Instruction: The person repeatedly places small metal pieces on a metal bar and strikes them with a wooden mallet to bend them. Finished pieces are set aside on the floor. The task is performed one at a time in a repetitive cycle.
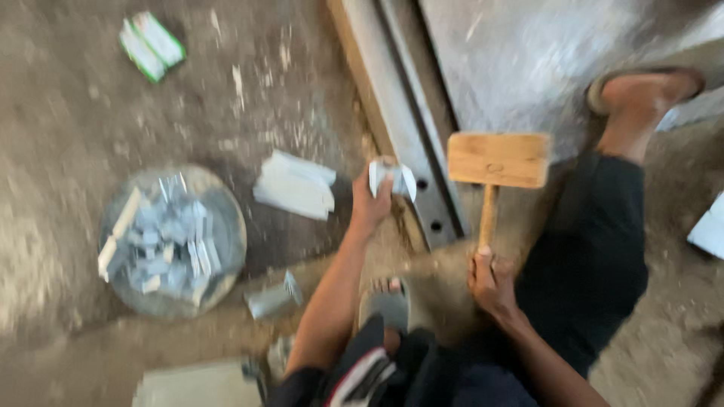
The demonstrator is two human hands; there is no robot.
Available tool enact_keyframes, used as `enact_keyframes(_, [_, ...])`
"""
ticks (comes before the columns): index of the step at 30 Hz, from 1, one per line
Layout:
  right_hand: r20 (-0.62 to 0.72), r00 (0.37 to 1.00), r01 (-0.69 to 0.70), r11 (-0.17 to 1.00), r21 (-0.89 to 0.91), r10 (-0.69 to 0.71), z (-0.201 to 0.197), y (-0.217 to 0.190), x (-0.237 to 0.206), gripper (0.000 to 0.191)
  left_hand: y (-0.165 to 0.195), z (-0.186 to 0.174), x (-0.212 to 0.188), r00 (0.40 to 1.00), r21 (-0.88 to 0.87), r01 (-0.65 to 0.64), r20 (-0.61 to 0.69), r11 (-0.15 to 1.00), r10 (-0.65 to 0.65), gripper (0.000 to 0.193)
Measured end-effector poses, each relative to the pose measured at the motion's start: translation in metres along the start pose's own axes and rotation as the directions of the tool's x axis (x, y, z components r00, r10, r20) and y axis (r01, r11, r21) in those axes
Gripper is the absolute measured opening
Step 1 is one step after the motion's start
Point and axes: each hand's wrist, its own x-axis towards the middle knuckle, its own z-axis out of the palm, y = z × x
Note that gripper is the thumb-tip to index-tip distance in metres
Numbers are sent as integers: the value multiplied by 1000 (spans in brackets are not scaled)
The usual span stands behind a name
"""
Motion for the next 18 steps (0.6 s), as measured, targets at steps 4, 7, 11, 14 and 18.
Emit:
enact_keyframes(4, [94,989,-62,904,-422,112,-4,17,-14,46,7,-1,-5,1000,-25,0,-8,1000,-1,18])
enact_keyframes(7, [57,989,-124,980,-159,134,-9,28,-21,44,9,-1,-5,996,-45,90,2,995,-90,21])
enact_keyframes(11, [110,987,-81,952,-295,118,-8,32,-26,52,2,0,-4,1000,-51,-12,2,999,12,19])
enact_keyframes(14, [50,996,-70,995,-71,74,-5,32,-21,49,0,-1,-4,1000,-61,-23,4,998,23,19])
enact_keyframes(18, [302,760,644,602,-472,-575,-10,36,2,53,14,0,-6,1000,11,-4,2,1000,4,19])
